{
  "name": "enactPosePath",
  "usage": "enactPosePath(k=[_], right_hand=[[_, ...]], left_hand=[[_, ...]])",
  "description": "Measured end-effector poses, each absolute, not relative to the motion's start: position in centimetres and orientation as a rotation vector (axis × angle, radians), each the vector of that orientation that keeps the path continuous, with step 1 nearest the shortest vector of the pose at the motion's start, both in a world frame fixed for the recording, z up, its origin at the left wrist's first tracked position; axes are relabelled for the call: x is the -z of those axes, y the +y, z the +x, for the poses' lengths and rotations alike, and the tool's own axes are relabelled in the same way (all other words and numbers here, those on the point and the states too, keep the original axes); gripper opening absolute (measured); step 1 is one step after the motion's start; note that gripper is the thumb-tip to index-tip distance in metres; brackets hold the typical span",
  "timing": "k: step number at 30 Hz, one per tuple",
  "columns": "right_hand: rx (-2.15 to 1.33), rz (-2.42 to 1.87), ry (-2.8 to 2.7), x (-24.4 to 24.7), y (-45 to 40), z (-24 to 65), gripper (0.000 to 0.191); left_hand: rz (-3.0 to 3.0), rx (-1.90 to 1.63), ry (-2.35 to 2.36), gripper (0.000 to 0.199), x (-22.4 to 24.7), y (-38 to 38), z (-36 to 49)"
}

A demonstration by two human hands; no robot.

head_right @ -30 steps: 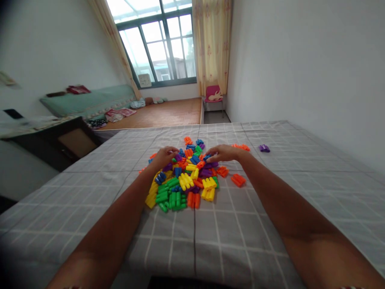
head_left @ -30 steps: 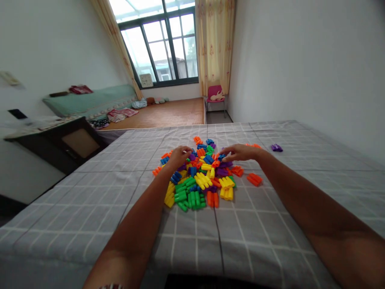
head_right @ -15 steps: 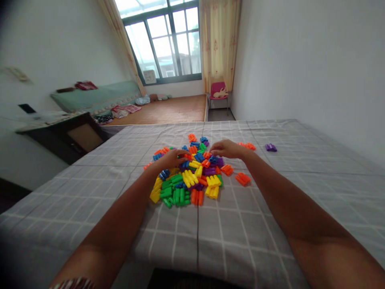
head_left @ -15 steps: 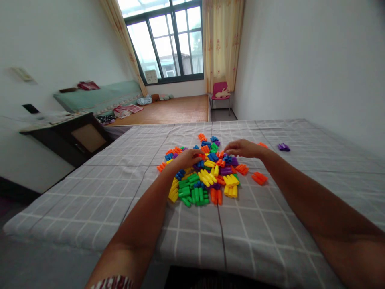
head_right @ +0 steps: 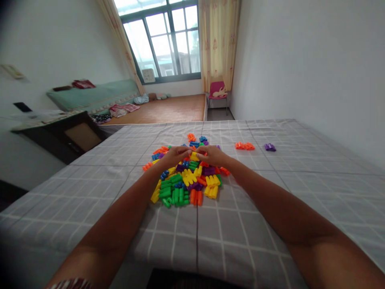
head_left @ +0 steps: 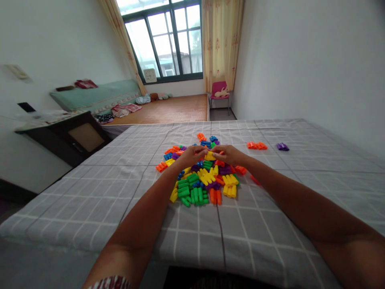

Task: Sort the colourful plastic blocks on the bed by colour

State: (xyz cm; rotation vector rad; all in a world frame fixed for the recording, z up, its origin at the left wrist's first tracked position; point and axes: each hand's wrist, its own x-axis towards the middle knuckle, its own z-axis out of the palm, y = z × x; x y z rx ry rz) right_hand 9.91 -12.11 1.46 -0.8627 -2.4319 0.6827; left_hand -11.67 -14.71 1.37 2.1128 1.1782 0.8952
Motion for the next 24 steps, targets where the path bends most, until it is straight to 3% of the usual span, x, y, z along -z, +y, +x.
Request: enactPosePath(k=[8,17,20,24], right_hand=[[-0.819,-0.838,-2.031,-1.4,-12.1,9.2,0.03],[-0.547,-0.716,-2.22,-2.7,-11.7,10.1,0.043],[-0.458,-0.862,-2.342,-3.9,-9.3,14.7,0.051],[-0.559,-1.307,-2.546,-4.4,-6.0,22.8,0.045]], left_hand=[[1.592,-0.957,1.05,0.045,-1.4,-14.9,-11.4],[1.333,-1.005,1.026,0.042,-1.5,-15.6,-10.3],[1.386,-0.991,1.059,0.045,-1.8,-15.7,-10.4],[1.365,-0.987,1.027,0.047,-1.7,-15.3,-11.3]])
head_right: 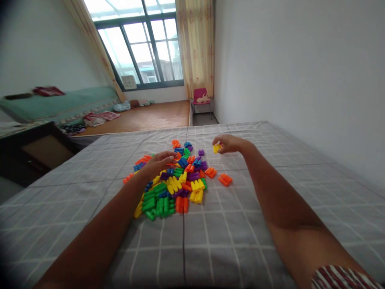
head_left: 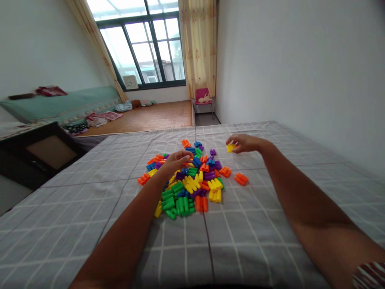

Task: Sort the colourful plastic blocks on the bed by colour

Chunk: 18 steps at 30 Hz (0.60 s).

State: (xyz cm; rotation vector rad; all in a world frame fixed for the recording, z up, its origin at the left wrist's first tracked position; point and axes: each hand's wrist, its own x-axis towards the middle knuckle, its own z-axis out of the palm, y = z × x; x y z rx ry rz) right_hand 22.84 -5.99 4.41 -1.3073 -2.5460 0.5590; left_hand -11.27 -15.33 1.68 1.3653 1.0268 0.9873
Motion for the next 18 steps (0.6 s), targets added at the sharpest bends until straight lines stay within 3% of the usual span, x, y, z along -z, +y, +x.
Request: enactPosePath(k=[7,14,18], right_hand=[[-0.893,-1.37,-2.803,-2.6,-5.1,25.4,0.047],[-0.998,-1.427,-2.768,-2.5,-5.3,24.6,0.054],[-0.878,-1.496,-2.56,-3.5,-4.7,26.9,0.05]], left_hand=[[1.438,-0.92,1.062,0.046,-0.6,-14.8,-11.7],[1.45,-0.94,1.079,0.044,-1.4,-15.4,-11.7],[1.441,-0.96,1.072,0.043,-1.5,-15.4,-11.9]])
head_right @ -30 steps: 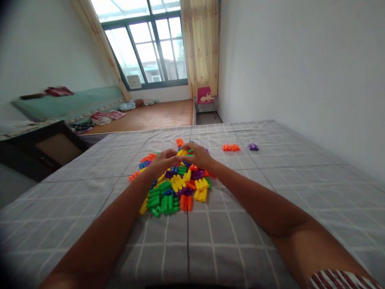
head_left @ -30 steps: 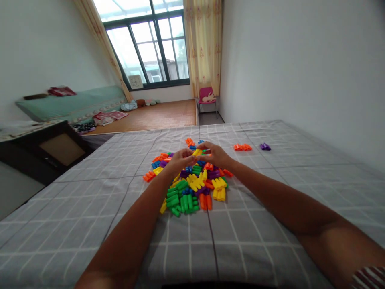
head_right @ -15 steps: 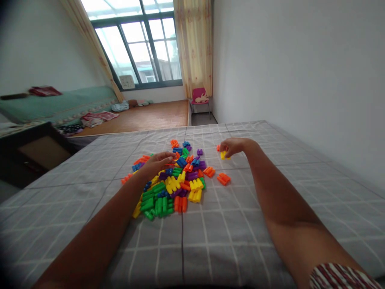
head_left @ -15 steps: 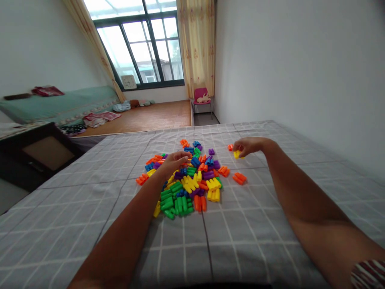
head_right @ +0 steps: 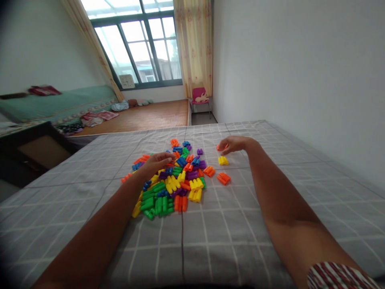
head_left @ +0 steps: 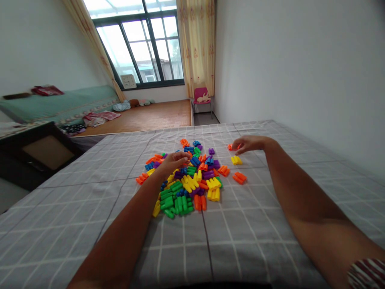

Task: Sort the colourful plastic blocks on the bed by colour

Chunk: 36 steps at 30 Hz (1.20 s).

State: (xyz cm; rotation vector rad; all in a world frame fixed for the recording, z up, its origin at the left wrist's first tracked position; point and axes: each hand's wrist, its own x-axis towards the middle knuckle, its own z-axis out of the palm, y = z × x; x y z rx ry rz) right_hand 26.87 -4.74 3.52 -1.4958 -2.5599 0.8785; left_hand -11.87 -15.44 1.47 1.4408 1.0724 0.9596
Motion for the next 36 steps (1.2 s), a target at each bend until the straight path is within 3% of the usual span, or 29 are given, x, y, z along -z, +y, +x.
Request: enactPosePath(k=[6,11,23,30,36], right_hand=[[-0.273,-1.943,-2.245,-1.8,-2.9,29.0,0.04],[-0.107,-1.963,-2.264,1.4,-2.6,26.6,0.054],[-0.039,-1.839,-2.24,2.4,-3.0,24.8,0.043],[-0.283,-1.864,-2.205,2.5,-1.8,27.8,0.057],[-0.249,-1.892,-2.146,3.5,-1.5,28.5,0.044]], left_hand=[[1.443,-0.957,1.091,0.042,-1.7,-15.5,-12.0],[1.473,-0.928,1.119,0.045,-1.9,-15.6,-11.9],[1.511,-0.915,1.148,0.042,-1.7,-15.5,-12.1],[1.5,-0.951,1.149,0.045,-1.7,-15.3,-12.7],[1.479,-0.973,1.136,0.046,-1.6,-15.1,-13.1]])
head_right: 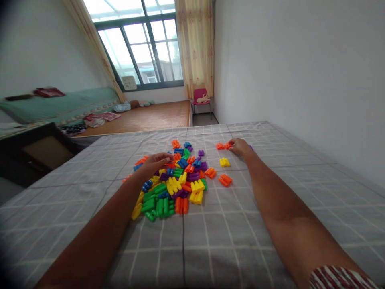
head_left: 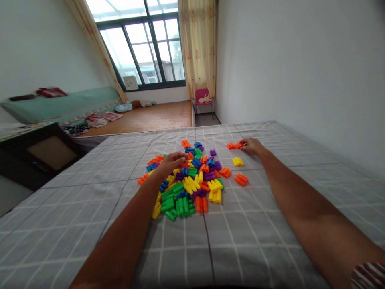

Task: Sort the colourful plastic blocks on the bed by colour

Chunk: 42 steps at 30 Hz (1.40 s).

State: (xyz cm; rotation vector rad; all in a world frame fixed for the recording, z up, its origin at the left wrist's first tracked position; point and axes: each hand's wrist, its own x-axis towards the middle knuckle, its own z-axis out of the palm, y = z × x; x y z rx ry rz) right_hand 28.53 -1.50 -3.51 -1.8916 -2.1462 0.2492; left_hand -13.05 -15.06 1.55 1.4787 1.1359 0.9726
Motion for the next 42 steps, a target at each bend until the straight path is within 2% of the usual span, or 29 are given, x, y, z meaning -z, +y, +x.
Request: enactPosePath(k=[6,11,14,17,22,26,32,37,42], right_hand=[[-0.21,-1.924,-2.09,3.5,-1.6,28.1,0.047],[-0.133,-1.748,-2.15,0.1,-2.8,25.7,0.042],[-0.348,-1.372,-2.379,-1.9,-4.8,21.3,0.033],[-0.633,-1.028,-2.57,-2.7,-7.6,16.4,0.035],[-0.867,-0.769,-2.716,-2.9,-10.4,13.6,0.038],[-0.871,-0.892,-2.612,-3.0,-9.5,14.3,0.043],[-0.593,-1.067,-2.528,-2.5,-8.3,10.5,0.028],[-0.311,-1.115,-2.656,-2.0,-9.7,6.4,0.027],[-0.37,-1.291,-2.51,-2.3,-10.1,6.6,0.02]], left_hand=[[1.447,-1.033,1.181,0.044,-1.9,-15.1,-13.4],[1.519,-1.119,1.218,0.041,-1.9,-14.6,-14.2],[1.641,-1.105,1.259,0.037,-1.9,-14.5,-14.4],[1.822,-1.065,1.355,0.032,-2.0,-14.7,-14.2],[1.96,-1.011,1.417,0.028,-2.0,-14.5,-14.9],[2.032,-1.023,1.407,0.029,-1.6,-13.2,-15.6],[2.221,-0.749,1.408,0.024,0.0,-12.1,-14.9],[2.305,-0.807,1.493,0.029,1.4,-13.2,-14.8],[2.313,-0.771,1.525,0.031,1.3,-13.7,-15.2]])
